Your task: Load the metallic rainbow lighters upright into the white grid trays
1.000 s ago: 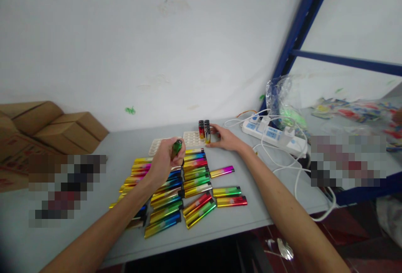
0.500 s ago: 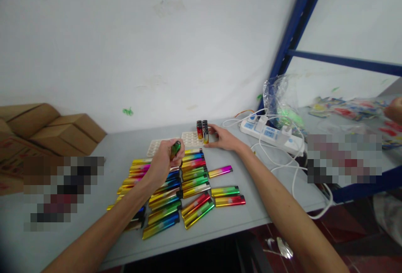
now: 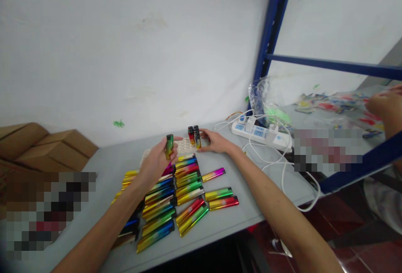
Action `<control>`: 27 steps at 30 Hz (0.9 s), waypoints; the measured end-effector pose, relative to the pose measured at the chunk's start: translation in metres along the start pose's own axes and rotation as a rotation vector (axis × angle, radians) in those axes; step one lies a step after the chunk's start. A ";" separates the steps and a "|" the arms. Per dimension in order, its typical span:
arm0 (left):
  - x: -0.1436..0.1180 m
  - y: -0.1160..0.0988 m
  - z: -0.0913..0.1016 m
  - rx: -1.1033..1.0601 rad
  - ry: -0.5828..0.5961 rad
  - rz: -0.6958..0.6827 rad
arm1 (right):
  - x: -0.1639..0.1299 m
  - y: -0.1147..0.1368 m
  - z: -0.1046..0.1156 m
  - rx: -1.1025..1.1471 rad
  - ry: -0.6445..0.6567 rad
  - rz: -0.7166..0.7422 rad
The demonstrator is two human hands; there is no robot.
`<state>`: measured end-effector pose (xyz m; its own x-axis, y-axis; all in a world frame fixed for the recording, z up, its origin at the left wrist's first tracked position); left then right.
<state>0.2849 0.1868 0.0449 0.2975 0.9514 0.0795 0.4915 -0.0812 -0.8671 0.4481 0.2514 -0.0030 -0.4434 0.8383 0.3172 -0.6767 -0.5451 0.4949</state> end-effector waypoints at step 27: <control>0.062 0.003 -0.010 0.948 0.181 -0.275 | 0.003 0.003 -0.001 0.053 -0.018 0.083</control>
<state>0.3131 0.2424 0.0516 0.4304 0.8355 0.3416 -0.2692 0.4800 -0.8350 0.4438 0.2520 -0.0011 -0.4857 0.7904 0.3734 -0.6056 -0.6123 0.5083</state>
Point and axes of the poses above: each hand's wrist, its own x-axis towards the middle knuckle, its own z-axis out of the back of the hand, y = z × x, the point moved 10 cm from there along x, towards the middle knuckle, and after that the axes turned 15 degrees about -x, right-handed, at the moved point
